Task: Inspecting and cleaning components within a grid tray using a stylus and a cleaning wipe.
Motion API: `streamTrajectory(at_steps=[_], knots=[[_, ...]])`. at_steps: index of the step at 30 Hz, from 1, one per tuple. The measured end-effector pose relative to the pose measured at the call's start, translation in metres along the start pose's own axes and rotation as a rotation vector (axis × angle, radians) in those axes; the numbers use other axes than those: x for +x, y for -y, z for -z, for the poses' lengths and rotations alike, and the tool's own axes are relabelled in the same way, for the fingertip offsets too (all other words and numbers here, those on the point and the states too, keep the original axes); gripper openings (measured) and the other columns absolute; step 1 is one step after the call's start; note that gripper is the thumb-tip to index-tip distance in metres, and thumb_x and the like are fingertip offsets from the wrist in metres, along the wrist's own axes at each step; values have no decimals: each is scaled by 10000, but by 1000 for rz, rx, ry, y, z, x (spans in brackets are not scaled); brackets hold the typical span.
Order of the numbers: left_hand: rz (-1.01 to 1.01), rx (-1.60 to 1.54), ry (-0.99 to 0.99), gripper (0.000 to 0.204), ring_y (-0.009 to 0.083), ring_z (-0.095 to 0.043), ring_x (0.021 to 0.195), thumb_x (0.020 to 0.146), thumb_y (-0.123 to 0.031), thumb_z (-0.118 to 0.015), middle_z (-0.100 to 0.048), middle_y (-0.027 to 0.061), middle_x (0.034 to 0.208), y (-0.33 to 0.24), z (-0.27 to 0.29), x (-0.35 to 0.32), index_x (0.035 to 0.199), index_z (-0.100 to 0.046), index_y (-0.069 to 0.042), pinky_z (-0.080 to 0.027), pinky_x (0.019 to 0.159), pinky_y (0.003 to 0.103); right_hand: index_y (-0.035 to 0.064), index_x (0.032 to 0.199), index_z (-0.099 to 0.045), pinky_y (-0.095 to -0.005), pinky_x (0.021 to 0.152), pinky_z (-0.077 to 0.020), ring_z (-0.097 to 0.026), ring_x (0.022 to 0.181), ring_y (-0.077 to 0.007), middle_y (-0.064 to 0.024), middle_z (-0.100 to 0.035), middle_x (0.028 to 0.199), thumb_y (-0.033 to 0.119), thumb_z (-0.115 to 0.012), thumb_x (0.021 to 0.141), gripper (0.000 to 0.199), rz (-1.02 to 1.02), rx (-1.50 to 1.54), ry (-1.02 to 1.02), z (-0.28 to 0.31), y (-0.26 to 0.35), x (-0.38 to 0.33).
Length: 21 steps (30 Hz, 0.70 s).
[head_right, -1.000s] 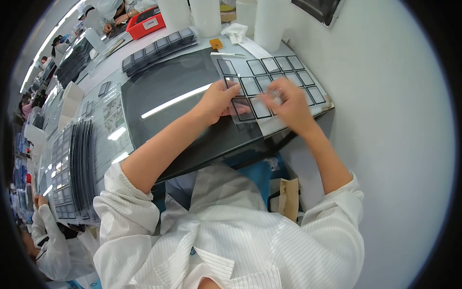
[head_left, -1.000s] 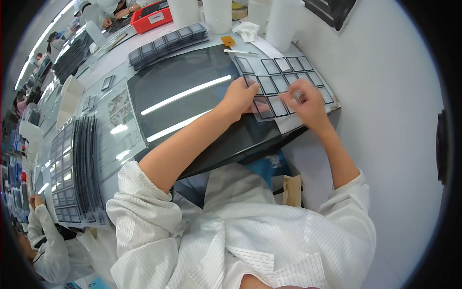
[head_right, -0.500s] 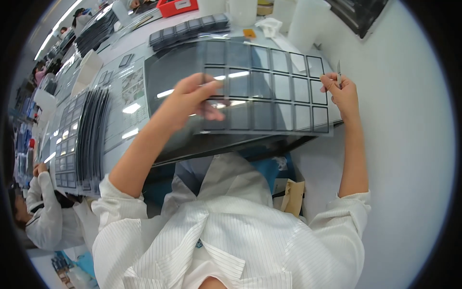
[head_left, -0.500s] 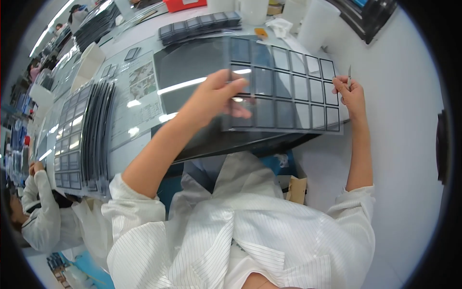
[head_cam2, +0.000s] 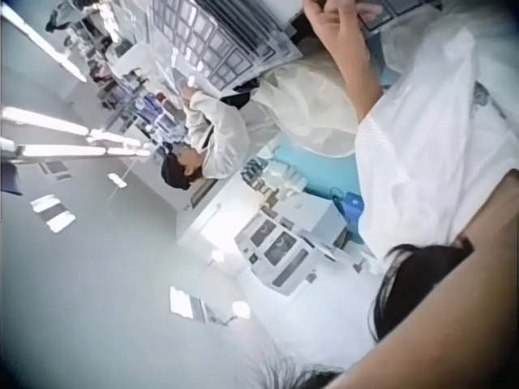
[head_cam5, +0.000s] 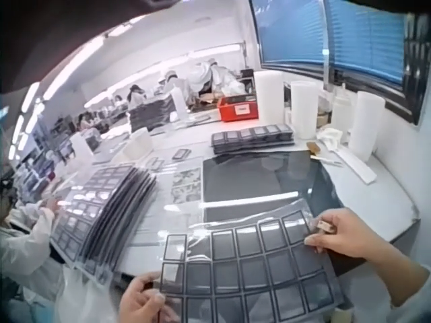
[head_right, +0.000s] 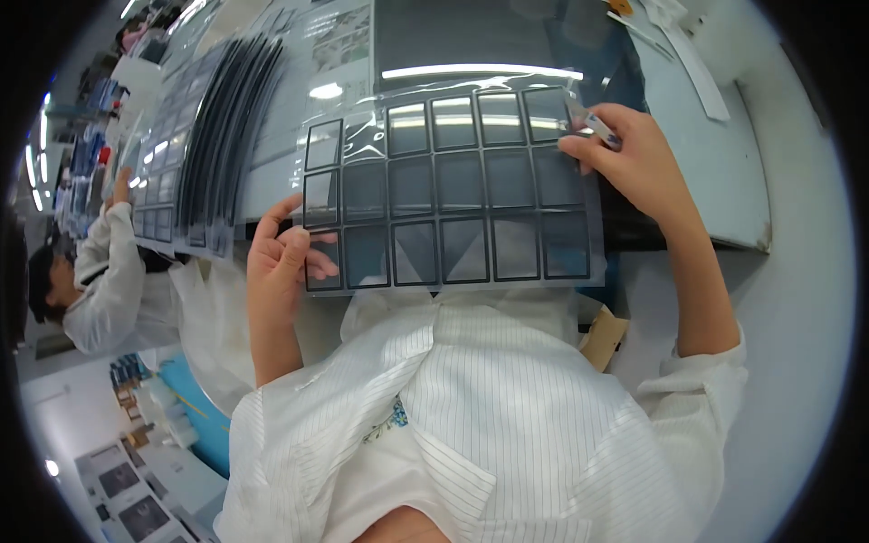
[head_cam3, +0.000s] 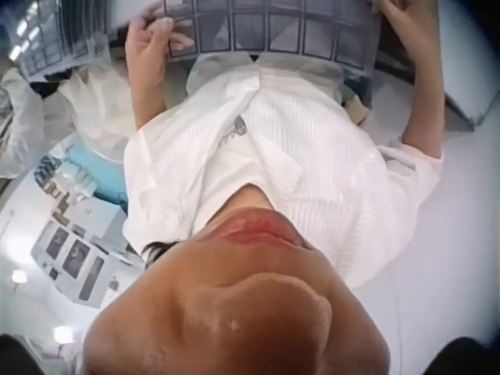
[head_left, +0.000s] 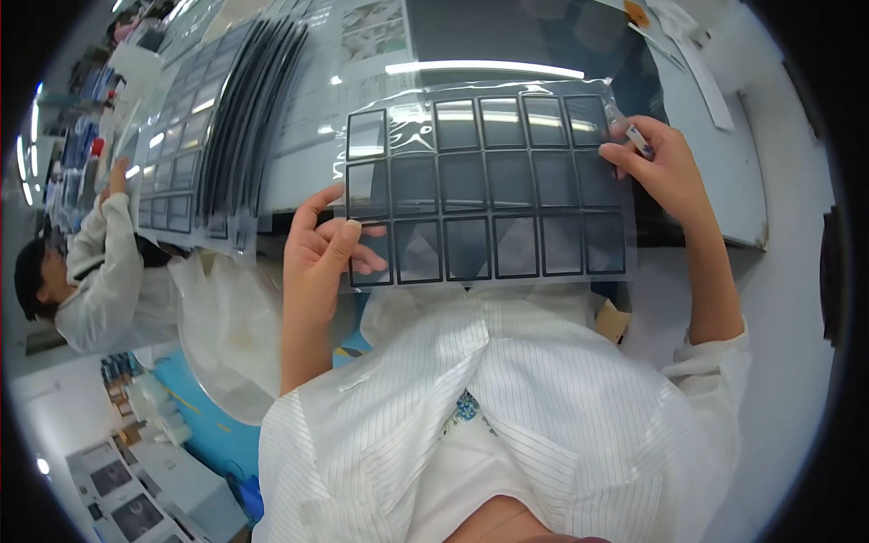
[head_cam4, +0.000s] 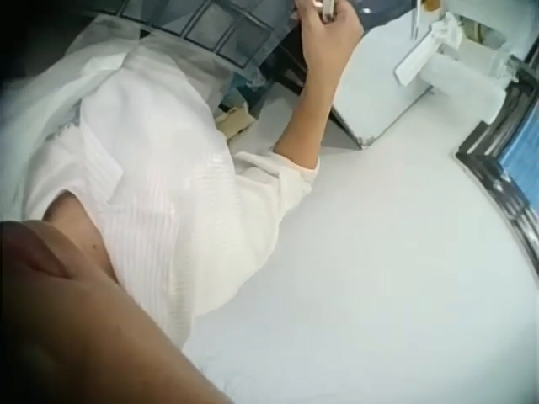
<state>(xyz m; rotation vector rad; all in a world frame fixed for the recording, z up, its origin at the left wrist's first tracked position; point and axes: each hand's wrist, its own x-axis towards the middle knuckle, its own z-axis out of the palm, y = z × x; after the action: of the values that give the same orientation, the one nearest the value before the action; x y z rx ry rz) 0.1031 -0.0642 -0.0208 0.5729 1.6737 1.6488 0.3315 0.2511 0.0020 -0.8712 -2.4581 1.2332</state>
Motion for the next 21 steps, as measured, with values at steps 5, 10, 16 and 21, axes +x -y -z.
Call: streamTrajectory(at_steps=[5,10,16,21], knots=[[102,-238,-103,366,139,-652,638,927,-141,-587,-679,161,902,23,2,-12,1224,-456,28,-499,540,218,60,781,-604,-225,488,-331,-449,539,-47,26,-534,590,258,-686,860,229,-50,-122,19,-1,2,4],[70,-102,-88,230,123,-619,556,912,-117,-602,-684,128,764,30,20,-13,1101,-542,-1,-503,526,212,66,740,-570,-239,436,-268,-387,471,-45,34,-490,550,313,-679,866,298,-96,62,50,-5,21,4],[85,-140,-104,178,112,-608,522,915,-141,-599,-681,116,736,21,35,0,1044,-571,-22,-489,486,209,48,830,-608,-217,495,-284,-360,556,-40,36,-459,636,308,-632,910,273,86,-372,-40,0,26,10],[286,-134,61,202,117,-629,531,908,-190,-618,-695,134,784,11,38,-3,995,-591,-10,-477,479,191,30,1030,-631,-215,543,-311,-391,626,-59,17,-445,720,211,-566,951,208,166,-110,75,-46,80,14]])
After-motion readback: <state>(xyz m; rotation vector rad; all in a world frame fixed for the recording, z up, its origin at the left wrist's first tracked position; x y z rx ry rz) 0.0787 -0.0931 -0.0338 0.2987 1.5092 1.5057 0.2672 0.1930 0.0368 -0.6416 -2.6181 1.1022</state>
